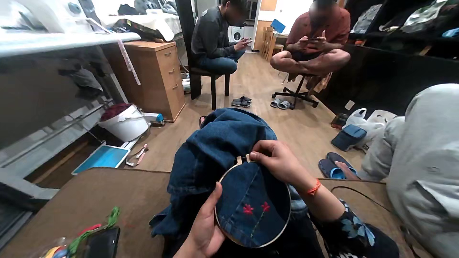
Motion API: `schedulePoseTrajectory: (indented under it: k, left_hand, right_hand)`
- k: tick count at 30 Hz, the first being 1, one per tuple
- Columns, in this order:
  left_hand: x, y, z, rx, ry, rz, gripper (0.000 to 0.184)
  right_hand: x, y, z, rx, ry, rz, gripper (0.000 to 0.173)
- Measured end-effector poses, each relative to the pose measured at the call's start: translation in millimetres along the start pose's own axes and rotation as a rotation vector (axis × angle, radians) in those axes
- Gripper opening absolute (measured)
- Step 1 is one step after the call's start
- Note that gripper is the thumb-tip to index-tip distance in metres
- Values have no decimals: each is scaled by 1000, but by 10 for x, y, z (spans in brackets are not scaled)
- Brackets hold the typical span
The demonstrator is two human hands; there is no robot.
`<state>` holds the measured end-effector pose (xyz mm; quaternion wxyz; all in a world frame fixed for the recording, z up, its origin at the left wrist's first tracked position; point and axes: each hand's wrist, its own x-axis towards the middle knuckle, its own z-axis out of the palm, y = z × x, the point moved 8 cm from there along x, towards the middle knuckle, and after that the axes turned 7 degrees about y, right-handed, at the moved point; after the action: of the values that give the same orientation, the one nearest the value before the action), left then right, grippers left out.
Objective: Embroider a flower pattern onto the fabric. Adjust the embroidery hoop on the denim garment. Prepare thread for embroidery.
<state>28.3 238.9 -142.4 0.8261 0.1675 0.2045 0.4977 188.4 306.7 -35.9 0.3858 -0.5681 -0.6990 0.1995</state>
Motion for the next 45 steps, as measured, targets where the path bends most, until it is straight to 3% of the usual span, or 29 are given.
schedulePoseTrajectory:
  k: [5,8,10,11,14,17,20,24,26,31,33,36,39,45]
  left_hand:
    - [5,37,-4,83,57,48,39]
    - [5,31,-30,121,82,60,39]
    - [2,20,-37,142,80,72,39]
    - [0,20,-37,150,74,81,39]
    - [-13,30,-37,172,77,98,39]
    - [-26,41,-38,187,65,104,42]
    - [-40,41,-41,199,64,105,41]
    - [-64,24,-5,218,36,112,40]
    - [-77,30,1,223,35,122,40]
    - [-91,48,-1,243,4,141,42]
    - [-89,46,-1,241,-3,139,44]
    - [-94,43,12,253,-27,143,44]
    - [-110,46,30,309,-56,166,46]
    - [-101,102,-2,426,-16,233,39]
  right_hand:
    - [-10,48,10,154,-65,90,1]
    - [-1,53,-29,103,-101,73,21]
    - [29,7,-32,-85,-64,7,39]
    - [39,-28,-22,-165,-65,-23,40]
    - [35,-53,-18,-166,-70,3,29]
    - [-18,-59,-32,6,-93,29,6]
    - [-58,-51,-48,92,-91,50,1]
    - [-25,-127,-52,-208,-5,-44,31]
    - [-18,-208,-18,-280,-23,-111,35]
    - [-49,-107,-72,6,-69,-22,7]
    - [-70,-83,-96,94,-71,9,5]
    - [-84,-75,-108,112,-65,-20,13]
    - [-77,-165,-95,28,-7,-107,8]
    - [-119,-179,-128,344,15,-147,22]
